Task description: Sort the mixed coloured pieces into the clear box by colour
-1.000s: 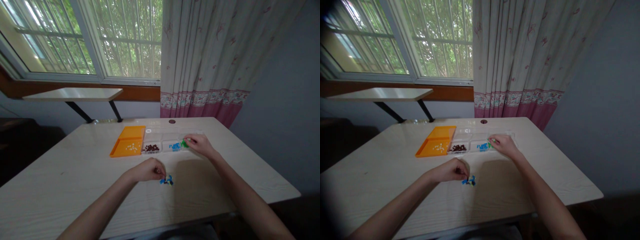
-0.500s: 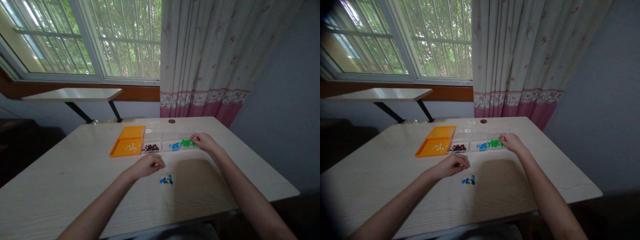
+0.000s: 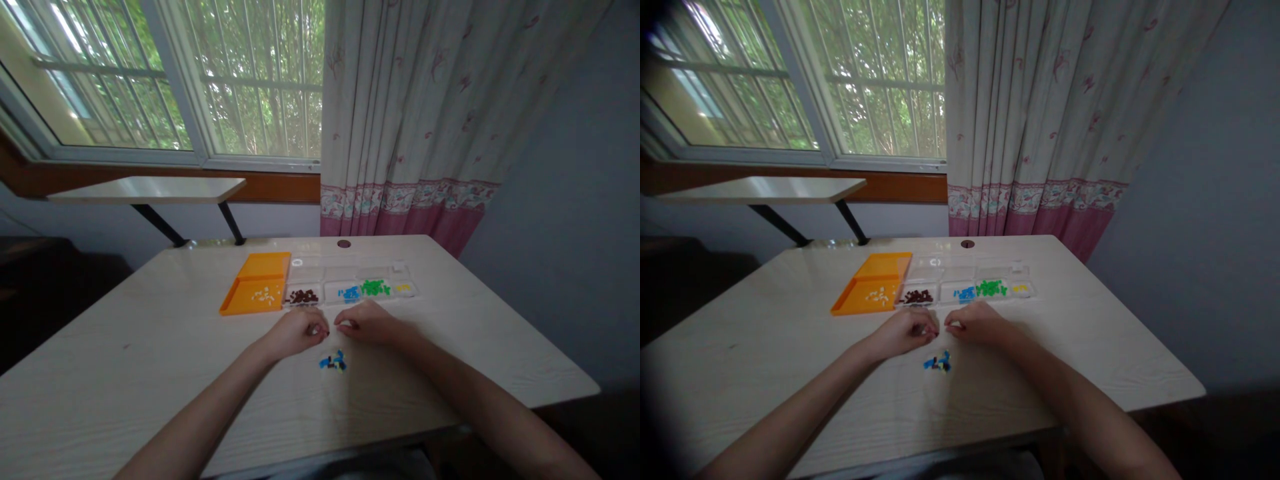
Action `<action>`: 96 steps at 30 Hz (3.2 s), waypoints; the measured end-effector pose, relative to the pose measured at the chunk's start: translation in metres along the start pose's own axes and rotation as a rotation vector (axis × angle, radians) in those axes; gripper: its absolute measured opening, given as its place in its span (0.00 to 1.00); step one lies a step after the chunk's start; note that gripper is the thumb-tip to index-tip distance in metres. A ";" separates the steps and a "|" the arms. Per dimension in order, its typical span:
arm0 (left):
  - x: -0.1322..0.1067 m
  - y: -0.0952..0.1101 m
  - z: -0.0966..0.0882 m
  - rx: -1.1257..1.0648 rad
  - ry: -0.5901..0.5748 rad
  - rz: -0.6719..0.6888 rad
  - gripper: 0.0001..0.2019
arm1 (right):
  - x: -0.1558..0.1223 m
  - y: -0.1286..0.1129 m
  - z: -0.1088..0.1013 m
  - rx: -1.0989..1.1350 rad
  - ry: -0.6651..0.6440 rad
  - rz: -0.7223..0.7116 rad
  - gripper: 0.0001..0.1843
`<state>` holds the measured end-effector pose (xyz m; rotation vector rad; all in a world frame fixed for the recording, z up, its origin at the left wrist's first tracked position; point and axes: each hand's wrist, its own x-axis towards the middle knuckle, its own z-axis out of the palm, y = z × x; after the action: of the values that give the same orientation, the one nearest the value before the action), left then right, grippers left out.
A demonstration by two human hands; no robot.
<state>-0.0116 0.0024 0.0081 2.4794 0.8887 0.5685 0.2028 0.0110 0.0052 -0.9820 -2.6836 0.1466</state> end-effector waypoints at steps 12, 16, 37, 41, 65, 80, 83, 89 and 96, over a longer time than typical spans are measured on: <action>0.001 0.010 0.000 -0.043 0.166 0.003 0.05 | 0.000 -0.004 0.011 0.016 0.240 -0.103 0.09; 0.001 0.008 0.000 -0.107 0.187 -0.011 0.08 | 0.000 0.000 0.012 0.011 0.296 -0.139 0.10; -0.003 0.012 -0.014 -0.063 0.541 0.003 0.08 | -0.003 0.001 -0.003 0.333 -0.041 -0.056 0.08; -0.006 0.012 -0.019 -0.042 0.730 -0.013 0.07 | -0.004 0.001 -0.005 0.424 -0.177 -0.040 0.08; -0.005 -0.036 -0.021 0.257 0.527 -0.407 0.12 | -0.004 -0.003 -0.005 0.428 -0.203 -0.058 0.08; 0.006 0.008 0.012 -0.300 0.269 -0.236 0.11 | 0.001 0.001 0.005 0.495 0.284 0.061 0.12; 0.007 0.008 0.015 -0.390 0.317 -0.268 0.13 | 0.001 -0.003 0.005 0.482 0.342 0.035 0.13; 0.007 0.005 0.014 -0.475 0.305 -0.269 0.13 | 0.001 -0.004 0.005 0.355 0.445 -0.068 0.11; 0.007 0.008 0.014 -0.433 0.320 -0.256 0.14 | 0.001 0.002 0.011 0.260 0.490 -0.145 0.09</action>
<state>0.0044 -0.0026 0.0021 1.8842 1.0520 0.9672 0.1999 0.0132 -0.0053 -0.6400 -2.2072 0.1909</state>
